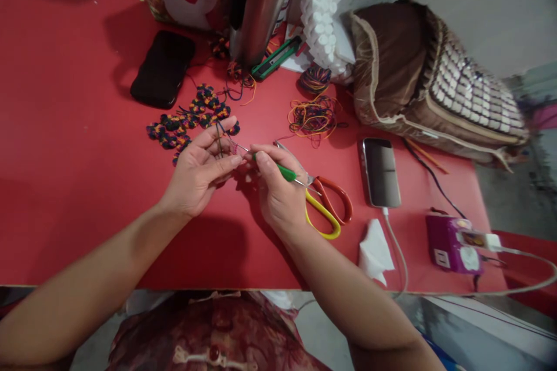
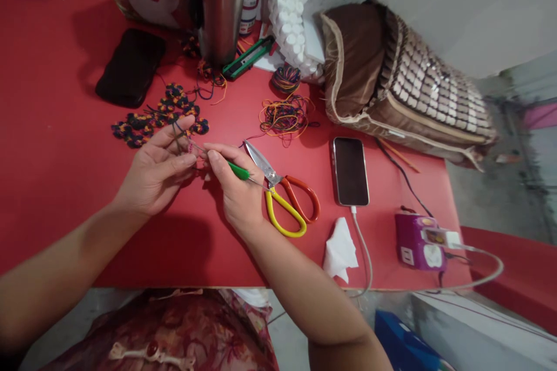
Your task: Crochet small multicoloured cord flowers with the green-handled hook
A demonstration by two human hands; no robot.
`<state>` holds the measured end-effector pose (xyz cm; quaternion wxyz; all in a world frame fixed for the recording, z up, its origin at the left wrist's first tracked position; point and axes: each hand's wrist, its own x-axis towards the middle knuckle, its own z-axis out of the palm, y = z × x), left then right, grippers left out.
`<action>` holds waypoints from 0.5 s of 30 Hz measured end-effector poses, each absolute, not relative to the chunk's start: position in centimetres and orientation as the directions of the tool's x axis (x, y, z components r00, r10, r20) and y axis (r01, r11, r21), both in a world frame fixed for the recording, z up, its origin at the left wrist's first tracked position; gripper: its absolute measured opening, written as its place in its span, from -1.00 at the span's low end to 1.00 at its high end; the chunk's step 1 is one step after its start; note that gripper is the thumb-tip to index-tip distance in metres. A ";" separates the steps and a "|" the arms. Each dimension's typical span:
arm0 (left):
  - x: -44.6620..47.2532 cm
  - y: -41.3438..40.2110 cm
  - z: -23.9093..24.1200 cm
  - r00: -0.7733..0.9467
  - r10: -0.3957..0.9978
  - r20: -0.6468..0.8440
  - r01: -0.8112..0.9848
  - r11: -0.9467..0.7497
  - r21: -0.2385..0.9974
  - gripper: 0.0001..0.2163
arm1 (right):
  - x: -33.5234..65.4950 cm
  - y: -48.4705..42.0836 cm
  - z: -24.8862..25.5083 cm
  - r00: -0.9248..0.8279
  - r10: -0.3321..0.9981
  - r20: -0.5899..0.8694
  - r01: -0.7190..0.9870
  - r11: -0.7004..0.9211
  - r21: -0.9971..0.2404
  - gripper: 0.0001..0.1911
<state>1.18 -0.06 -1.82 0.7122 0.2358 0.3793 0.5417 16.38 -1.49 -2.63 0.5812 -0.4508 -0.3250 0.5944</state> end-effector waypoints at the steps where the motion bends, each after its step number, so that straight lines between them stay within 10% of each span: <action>1: 1.2 -0.1 -1.8 0.121 0.951 -0.285 -0.591 0.300 0.749 -0.50 | 16.4 -1.5 -2.7 0.096 0.984 -0.151 -0.378 -0.104 -0.920 -0.86; 15: 1.3 -0.4 -2.0 0.054 0.986 -0.159 -0.506 0.164 0.847 -0.52 | 17.8 -1.5 -2.9 0.030 0.964 0.264 -0.028 0.265 -0.964 -0.86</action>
